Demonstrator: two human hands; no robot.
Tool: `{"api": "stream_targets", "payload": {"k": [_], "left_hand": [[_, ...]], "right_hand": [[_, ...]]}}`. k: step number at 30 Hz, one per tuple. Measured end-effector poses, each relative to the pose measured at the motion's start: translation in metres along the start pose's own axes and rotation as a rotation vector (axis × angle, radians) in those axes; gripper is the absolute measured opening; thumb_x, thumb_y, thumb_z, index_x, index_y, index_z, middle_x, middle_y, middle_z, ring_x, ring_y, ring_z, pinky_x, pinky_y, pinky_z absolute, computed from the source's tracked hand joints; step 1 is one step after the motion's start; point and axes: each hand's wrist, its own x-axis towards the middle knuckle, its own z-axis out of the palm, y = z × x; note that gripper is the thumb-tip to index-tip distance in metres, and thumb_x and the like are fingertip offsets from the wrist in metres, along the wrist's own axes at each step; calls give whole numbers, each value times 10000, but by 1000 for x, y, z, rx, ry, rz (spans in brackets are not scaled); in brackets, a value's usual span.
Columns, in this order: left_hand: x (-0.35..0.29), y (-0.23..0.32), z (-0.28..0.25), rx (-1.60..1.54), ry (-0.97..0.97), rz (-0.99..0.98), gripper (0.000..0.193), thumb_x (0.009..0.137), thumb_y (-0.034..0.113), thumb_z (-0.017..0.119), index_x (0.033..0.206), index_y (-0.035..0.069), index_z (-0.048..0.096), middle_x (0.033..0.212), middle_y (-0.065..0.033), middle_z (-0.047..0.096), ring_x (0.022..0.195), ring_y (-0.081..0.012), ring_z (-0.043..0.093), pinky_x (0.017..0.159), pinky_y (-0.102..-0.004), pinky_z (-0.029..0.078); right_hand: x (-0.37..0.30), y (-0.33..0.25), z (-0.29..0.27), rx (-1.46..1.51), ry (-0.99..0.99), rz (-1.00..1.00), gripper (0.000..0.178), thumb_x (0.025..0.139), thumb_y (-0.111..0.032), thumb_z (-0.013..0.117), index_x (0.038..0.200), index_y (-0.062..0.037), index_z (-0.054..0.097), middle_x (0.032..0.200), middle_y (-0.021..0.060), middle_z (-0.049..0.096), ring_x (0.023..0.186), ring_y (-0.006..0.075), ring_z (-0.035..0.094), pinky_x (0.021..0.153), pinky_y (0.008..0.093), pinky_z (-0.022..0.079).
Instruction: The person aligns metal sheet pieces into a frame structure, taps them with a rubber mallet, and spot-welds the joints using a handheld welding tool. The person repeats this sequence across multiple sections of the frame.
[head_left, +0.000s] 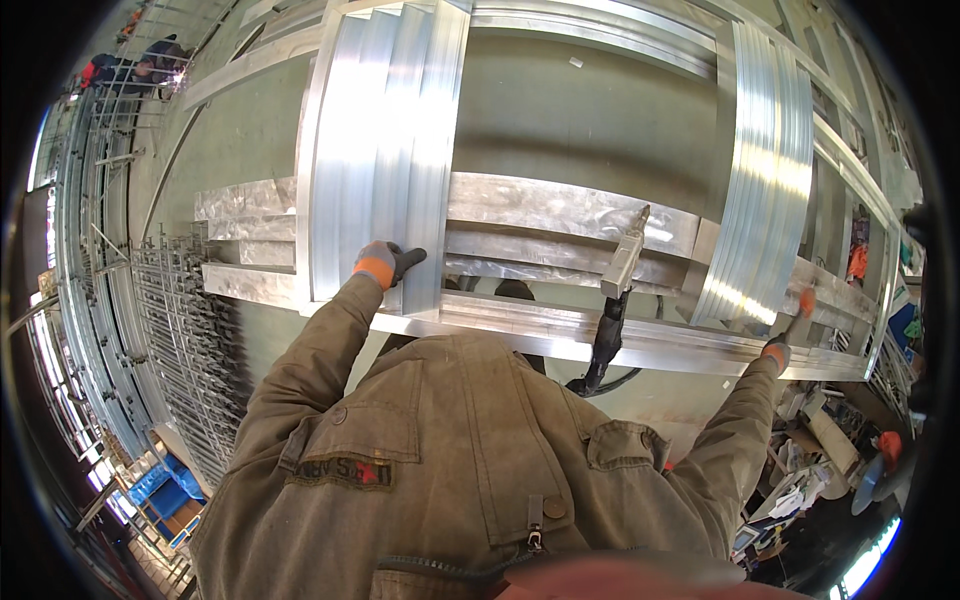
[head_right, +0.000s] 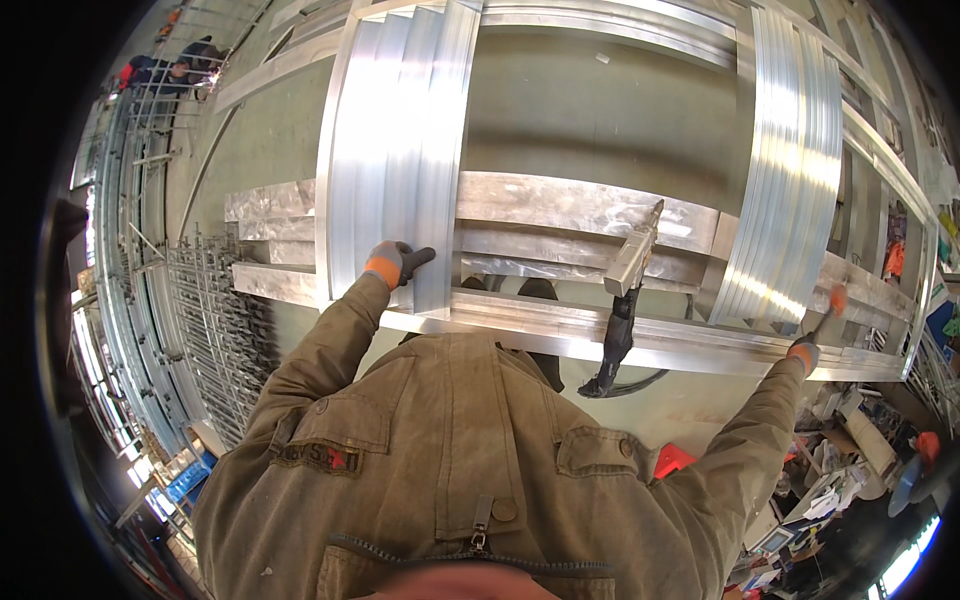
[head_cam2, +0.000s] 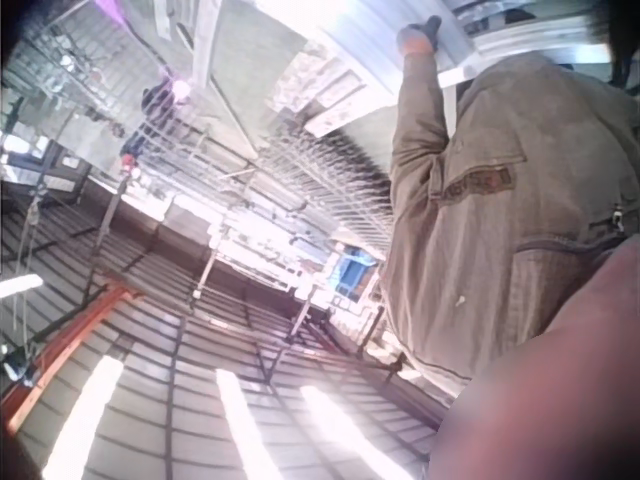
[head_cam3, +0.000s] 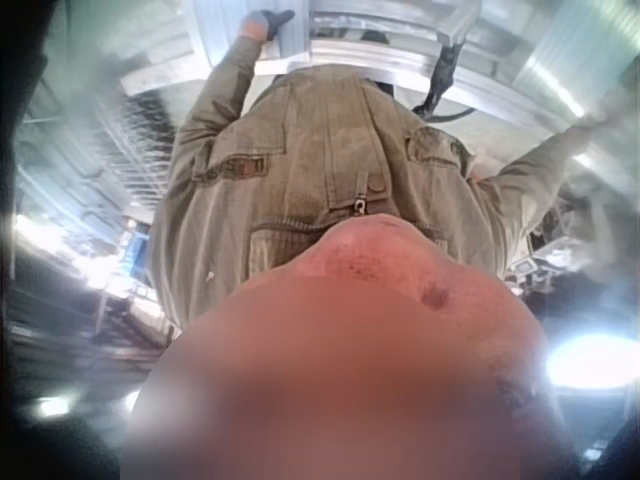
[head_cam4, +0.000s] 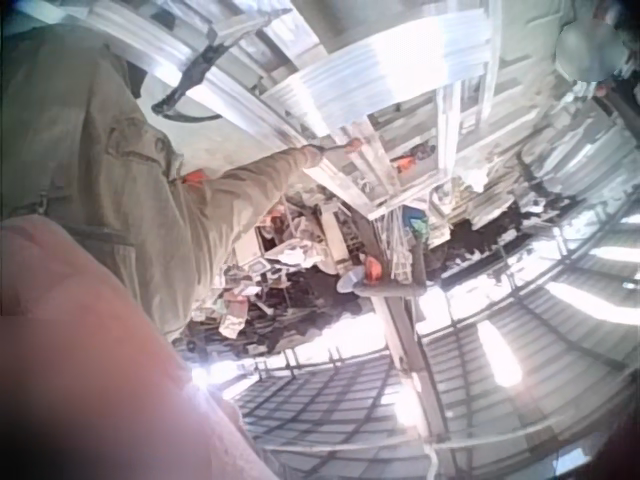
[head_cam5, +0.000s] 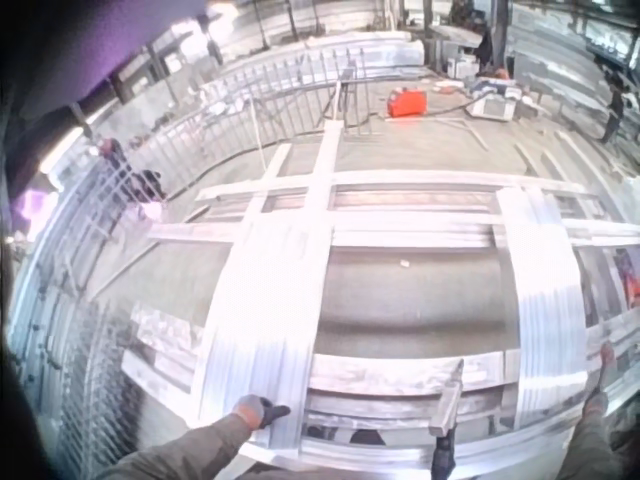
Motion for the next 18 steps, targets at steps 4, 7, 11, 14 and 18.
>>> {"api": "stream_targets", "payload": {"k": [4, 7, 11, 14, 18], "left_hand": [[5, -1, -1, 16, -6, -11, 667, 867, 705, 862, 972, 46, 833, 765, -77, 756, 683, -228, 708, 689, -399, 572], [8, -4, 0, 45, -21, 3, 730, 863, 728, 837, 1134, 52, 877, 878, -103, 823, 862, -287, 790, 854, -426, 614], [3, -12, 5, 70, 80, 119, 724, 883, 743, 797, 1133, 69, 880, 999, -123, 849, 997, -346, 795, 943, -474, 601], [-1, -15, 3, 52, 38, 158, 698, 902, 754, 769, 954, 62, 836, 856, -105, 791, 864, -332, 751, 856, -479, 585], [0, -19, 4, 10, 49, 214, 703, 909, 761, 752, 883, 61, 822, 789, -106, 766, 802, -330, 733, 814, -489, 570]], "right_hand": [[26, -4, -38, 18, 267, -34, 590, 1141, -490, 506, 1166, 5, 826, 1190, 303, 804, 1131, 510, 766, 928, 584, 604], [11, -71, -126, 200, 483, -190, 590, 1156, -494, 495, 1160, 14, 796, 1185, 322, 787, 1105, 531, 750, 913, 580, 599], [-109, -226, -262, 381, 510, -673, 484, 1172, -486, 528, 1429, -109, 691, 1290, 263, 771, 1192, 499, 724, 944, 558, 584], [-231, -347, -338, 199, 389, -1076, 414, 1152, -434, 612, 1463, -170, 685, 1354, 205, 770, 1214, 454, 735, 953, 535, 595], [-359, -507, -357, -5, 470, -1426, 440, 1110, -446, 663, 1473, -198, 684, 1263, 142, 775, 1164, 400, 747, 958, 513, 600]]}}
